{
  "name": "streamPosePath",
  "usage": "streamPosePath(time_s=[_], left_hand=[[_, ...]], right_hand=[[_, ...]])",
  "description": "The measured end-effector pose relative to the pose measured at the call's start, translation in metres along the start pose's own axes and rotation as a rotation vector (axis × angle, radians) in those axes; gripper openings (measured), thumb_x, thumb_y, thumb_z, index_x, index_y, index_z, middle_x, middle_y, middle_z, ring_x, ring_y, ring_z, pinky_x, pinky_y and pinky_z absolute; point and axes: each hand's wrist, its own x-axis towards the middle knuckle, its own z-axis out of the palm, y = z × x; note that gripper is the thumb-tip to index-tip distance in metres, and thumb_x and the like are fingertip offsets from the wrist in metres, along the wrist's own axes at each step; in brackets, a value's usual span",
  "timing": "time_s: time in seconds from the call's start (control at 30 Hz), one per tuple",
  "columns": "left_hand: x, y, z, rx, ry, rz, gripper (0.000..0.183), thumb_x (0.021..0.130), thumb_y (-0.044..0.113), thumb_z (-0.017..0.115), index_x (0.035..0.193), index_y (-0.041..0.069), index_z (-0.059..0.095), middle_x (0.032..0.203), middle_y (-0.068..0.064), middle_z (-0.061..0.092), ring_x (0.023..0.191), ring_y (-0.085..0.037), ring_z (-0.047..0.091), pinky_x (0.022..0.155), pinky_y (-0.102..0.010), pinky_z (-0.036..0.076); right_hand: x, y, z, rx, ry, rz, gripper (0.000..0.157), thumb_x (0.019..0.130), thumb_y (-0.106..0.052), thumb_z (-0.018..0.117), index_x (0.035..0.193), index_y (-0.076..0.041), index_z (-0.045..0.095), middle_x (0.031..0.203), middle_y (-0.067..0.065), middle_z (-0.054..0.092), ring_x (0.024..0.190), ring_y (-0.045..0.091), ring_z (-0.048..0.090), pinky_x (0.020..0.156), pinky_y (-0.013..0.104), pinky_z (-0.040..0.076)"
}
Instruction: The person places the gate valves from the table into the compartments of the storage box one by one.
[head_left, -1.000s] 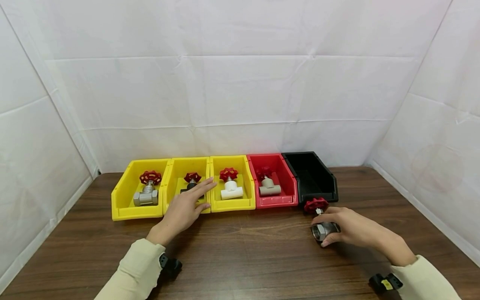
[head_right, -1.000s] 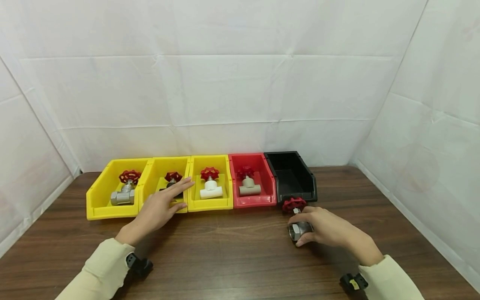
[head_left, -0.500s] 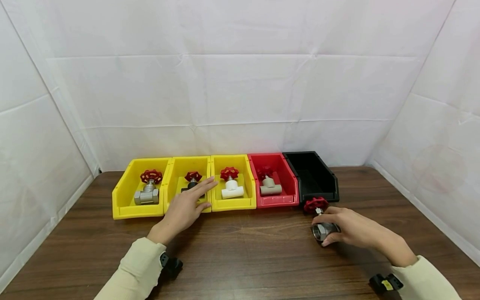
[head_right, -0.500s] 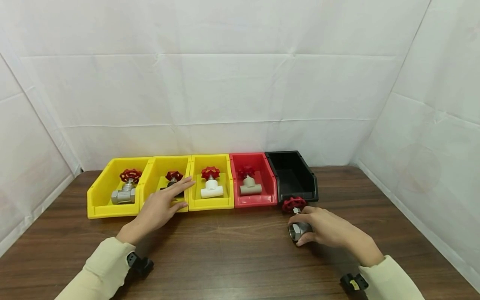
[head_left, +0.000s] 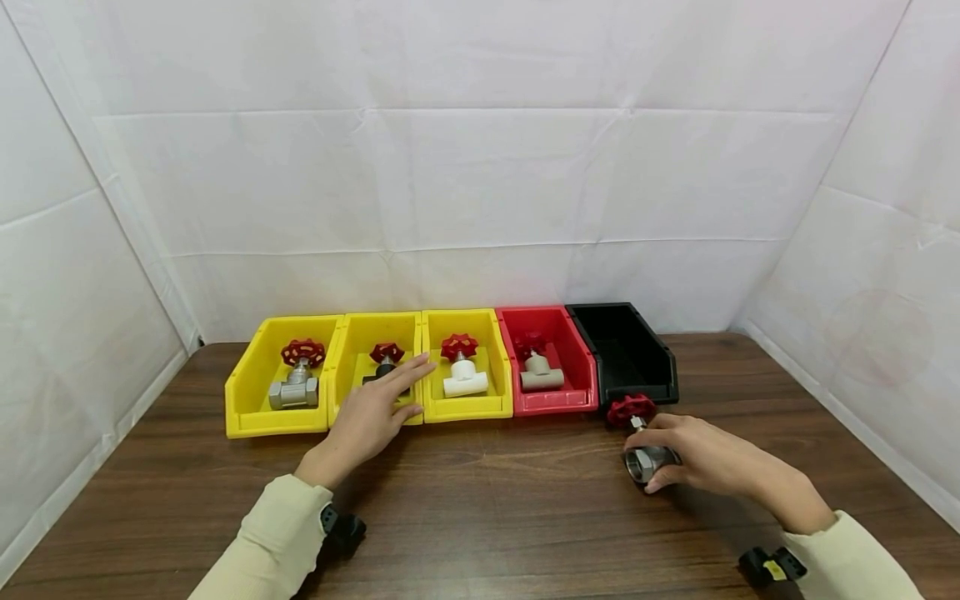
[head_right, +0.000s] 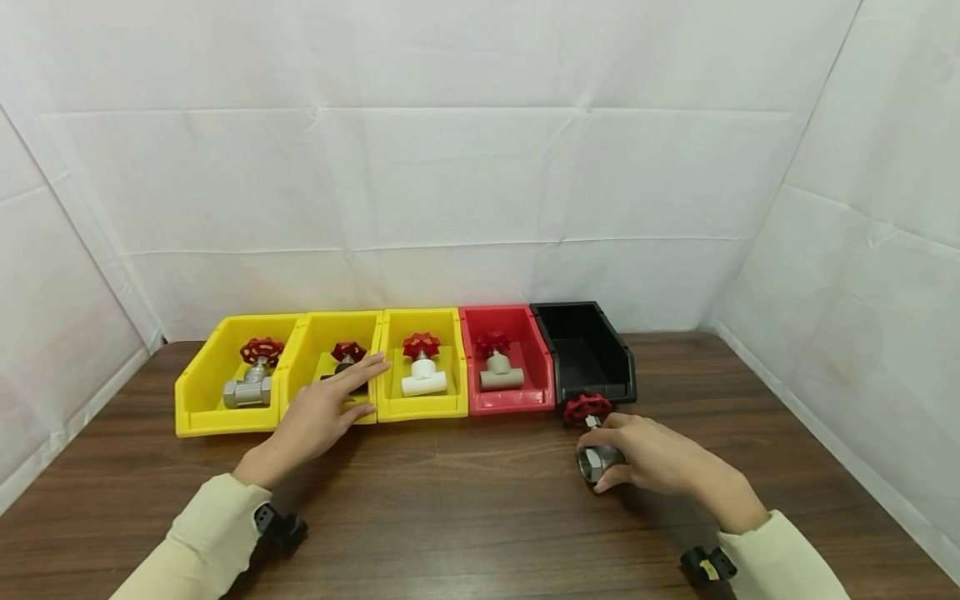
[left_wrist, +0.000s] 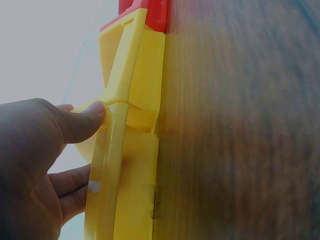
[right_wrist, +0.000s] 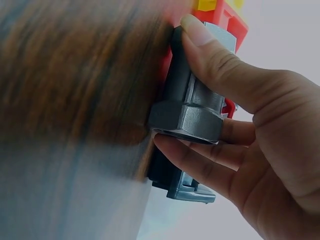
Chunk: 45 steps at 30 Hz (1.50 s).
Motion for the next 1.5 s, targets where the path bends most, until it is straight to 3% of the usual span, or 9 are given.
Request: streamPosePath(time_s=[0.33,0.73,0.93,1.27,1.5], left_hand=[[-0.001,0.000,-0.001,-0.003,-0.003,-0.007,0.059,0.087,0.015,0.071,0.142,0.018,0.050,0.146,0.001,0.043,0.040,-0.006,0.024,0.044,-0.024,0.033],[0.000,0.001,-0.002,-0.005,-0.001,-0.005,0.058,0.087,0.016,0.071,0.141,0.018,0.050,0.146,0.001,0.044,0.040,-0.006,0.023,0.045,-0.024,0.033],[0.000,0.001,-0.001,-0.010,-0.010,-0.014,0.059,0.087,0.016,0.071,0.142,0.019,0.049,0.146,0.001,0.043,0.040,-0.006,0.024,0.046,-0.024,0.035],[0.000,0.001,0.000,-0.012,-0.004,0.004,0.060,0.087,0.015,0.071,0.142,0.019,0.049,0.147,0.001,0.043,0.039,-0.006,0.024,0.044,-0.024,0.034],[0.000,0.000,0.000,-0.011,0.003,-0.001,0.059,0.087,0.016,0.071,0.142,0.019,0.049,0.146,0.001,0.043,0.040,-0.006,0.024,0.044,-0.024,0.034]], right_hand=[[0.001,0.003,0.002,0.027,0.022,-0.024,0.044,0.080,-0.045,0.071,0.119,-0.026,0.066,0.106,-0.011,0.057,0.091,0.005,0.054,0.072,0.030,0.049],[-0.001,0.012,0.007,0.129,0.107,-0.103,0.044,0.079,-0.042,0.075,0.119,-0.024,0.066,0.108,-0.009,0.061,0.093,0.008,0.058,0.071,0.029,0.051],[0.000,0.013,0.010,0.105,0.142,-0.138,0.043,0.079,-0.040,0.076,0.117,-0.022,0.066,0.107,-0.009,0.062,0.092,0.008,0.059,0.070,0.029,0.051],[-0.003,0.007,0.011,0.029,0.118,-0.059,0.045,0.080,-0.045,0.073,0.119,-0.024,0.066,0.111,-0.013,0.060,0.098,0.009,0.059,0.076,0.033,0.051],[0.000,0.003,0.007,0.018,0.133,-0.095,0.044,0.080,-0.043,0.074,0.118,-0.024,0.066,0.112,-0.014,0.061,0.099,0.010,0.059,0.076,0.034,0.051]])
